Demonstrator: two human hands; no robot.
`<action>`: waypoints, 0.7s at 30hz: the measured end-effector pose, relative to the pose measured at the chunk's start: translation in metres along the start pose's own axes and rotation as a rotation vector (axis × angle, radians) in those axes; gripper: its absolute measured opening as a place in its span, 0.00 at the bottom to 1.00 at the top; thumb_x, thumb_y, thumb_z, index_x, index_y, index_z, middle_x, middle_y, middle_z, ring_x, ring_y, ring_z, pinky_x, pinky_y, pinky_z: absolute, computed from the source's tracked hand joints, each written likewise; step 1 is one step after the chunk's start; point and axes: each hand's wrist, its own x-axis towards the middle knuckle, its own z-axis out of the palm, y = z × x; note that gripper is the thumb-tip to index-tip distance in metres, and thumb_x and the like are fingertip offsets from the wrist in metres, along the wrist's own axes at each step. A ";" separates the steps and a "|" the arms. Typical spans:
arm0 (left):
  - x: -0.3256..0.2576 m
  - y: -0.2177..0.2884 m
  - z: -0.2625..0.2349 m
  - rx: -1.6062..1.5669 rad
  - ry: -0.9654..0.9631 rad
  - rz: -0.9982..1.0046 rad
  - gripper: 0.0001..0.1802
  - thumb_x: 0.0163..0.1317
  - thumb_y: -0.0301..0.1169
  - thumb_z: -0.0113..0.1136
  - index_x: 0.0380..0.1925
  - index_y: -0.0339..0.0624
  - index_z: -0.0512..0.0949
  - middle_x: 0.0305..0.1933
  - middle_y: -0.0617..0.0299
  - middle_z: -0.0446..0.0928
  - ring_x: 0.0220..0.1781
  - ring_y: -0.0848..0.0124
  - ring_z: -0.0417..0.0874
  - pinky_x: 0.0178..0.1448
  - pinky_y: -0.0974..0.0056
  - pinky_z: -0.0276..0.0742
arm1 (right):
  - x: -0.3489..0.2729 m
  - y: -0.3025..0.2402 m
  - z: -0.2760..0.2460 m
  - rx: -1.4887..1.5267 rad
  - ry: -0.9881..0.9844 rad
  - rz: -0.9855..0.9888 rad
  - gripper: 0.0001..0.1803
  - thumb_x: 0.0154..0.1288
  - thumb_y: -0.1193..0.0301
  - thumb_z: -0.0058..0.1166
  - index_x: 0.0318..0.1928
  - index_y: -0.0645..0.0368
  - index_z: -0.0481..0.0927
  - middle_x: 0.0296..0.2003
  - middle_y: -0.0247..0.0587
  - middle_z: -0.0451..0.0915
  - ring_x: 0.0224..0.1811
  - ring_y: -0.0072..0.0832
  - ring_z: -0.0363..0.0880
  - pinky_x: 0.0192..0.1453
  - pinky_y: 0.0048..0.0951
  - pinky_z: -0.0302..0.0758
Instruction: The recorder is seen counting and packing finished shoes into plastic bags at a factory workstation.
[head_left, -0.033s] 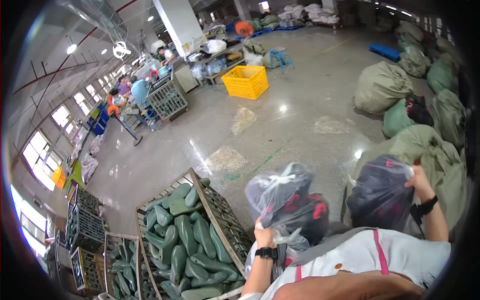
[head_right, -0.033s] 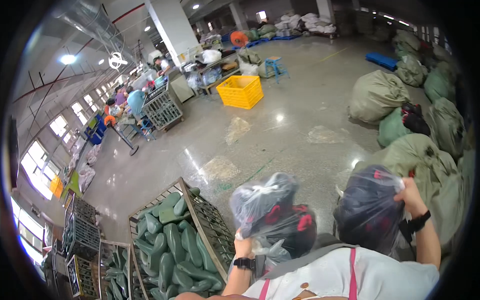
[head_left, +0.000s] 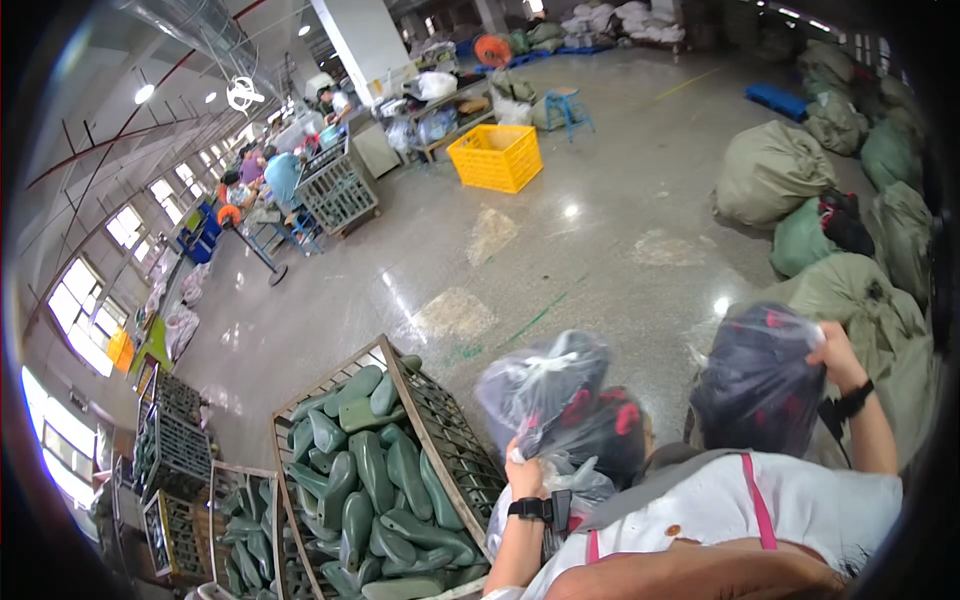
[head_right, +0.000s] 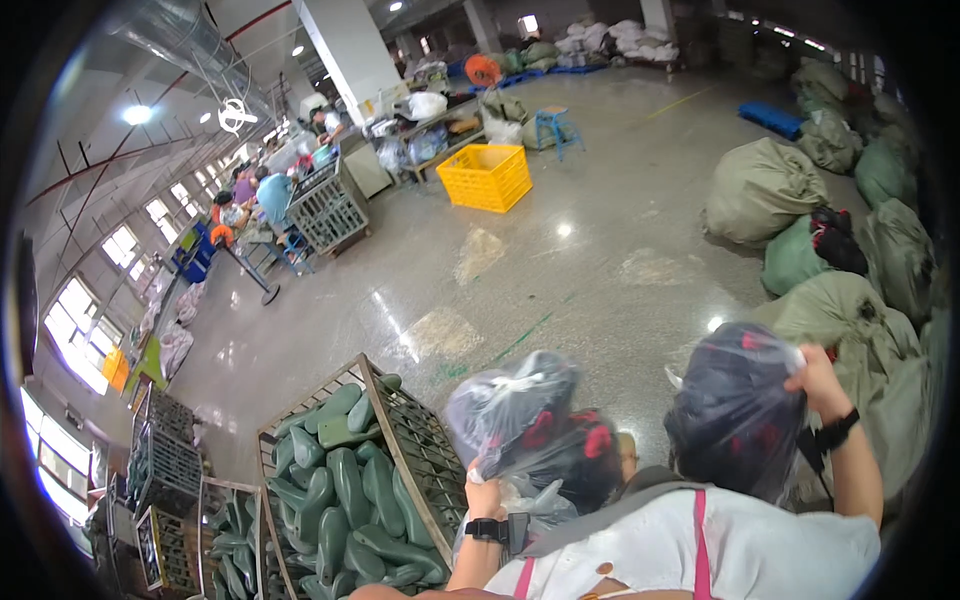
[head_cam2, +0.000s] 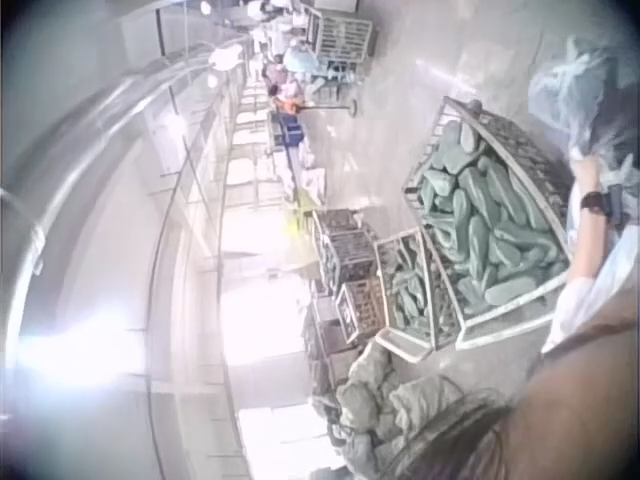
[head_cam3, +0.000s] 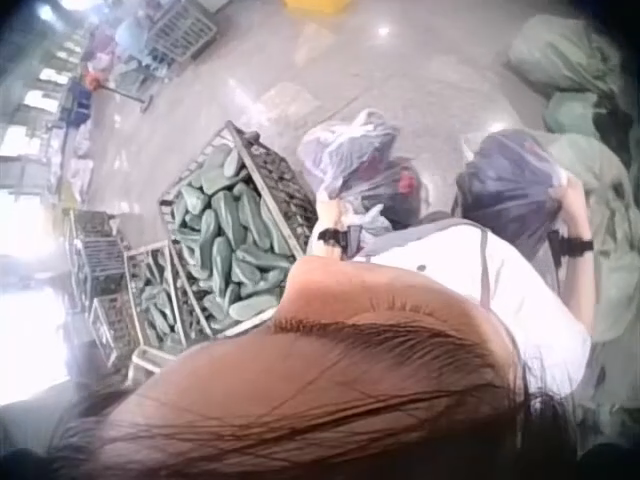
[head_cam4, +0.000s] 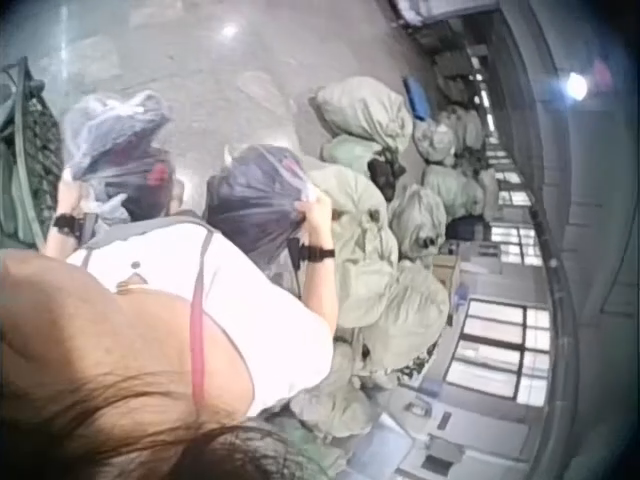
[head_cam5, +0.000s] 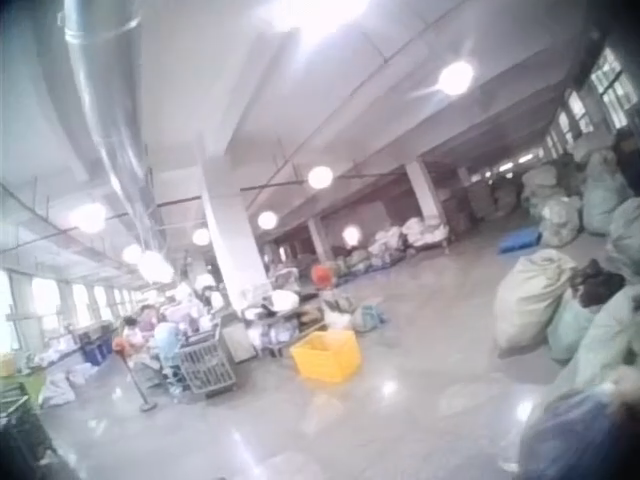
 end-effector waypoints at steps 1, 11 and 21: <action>0.013 0.003 0.005 -0.085 0.068 -0.059 0.26 0.47 0.12 0.48 0.50 0.39 0.69 0.38 0.59 0.76 0.37 0.69 0.78 0.39 0.68 0.74 | 0.051 -0.003 0.017 0.012 -0.065 0.053 0.15 0.29 0.85 0.51 0.26 0.64 0.77 0.22 0.28 0.74 0.21 0.21 0.71 0.25 0.25 0.67; 0.147 -0.069 0.045 0.292 0.591 0.144 0.27 0.42 0.14 0.46 0.49 0.34 0.68 0.42 0.51 0.75 0.44 0.62 0.76 0.52 0.64 0.69 | 0.488 -0.013 0.245 -0.155 -0.575 0.100 0.13 0.39 0.89 0.51 0.28 0.61 0.77 0.18 0.32 0.71 0.21 0.22 0.69 0.19 0.28 0.65; 0.384 -0.016 0.120 0.577 0.428 0.170 0.24 0.44 0.22 0.51 0.47 0.36 0.70 0.41 0.44 0.76 0.46 0.54 0.77 0.52 0.60 0.69 | 0.816 0.052 0.405 -0.145 -0.553 0.223 0.09 0.38 0.88 0.55 0.25 0.64 0.79 0.19 0.33 0.74 0.22 0.24 0.73 0.27 0.32 0.72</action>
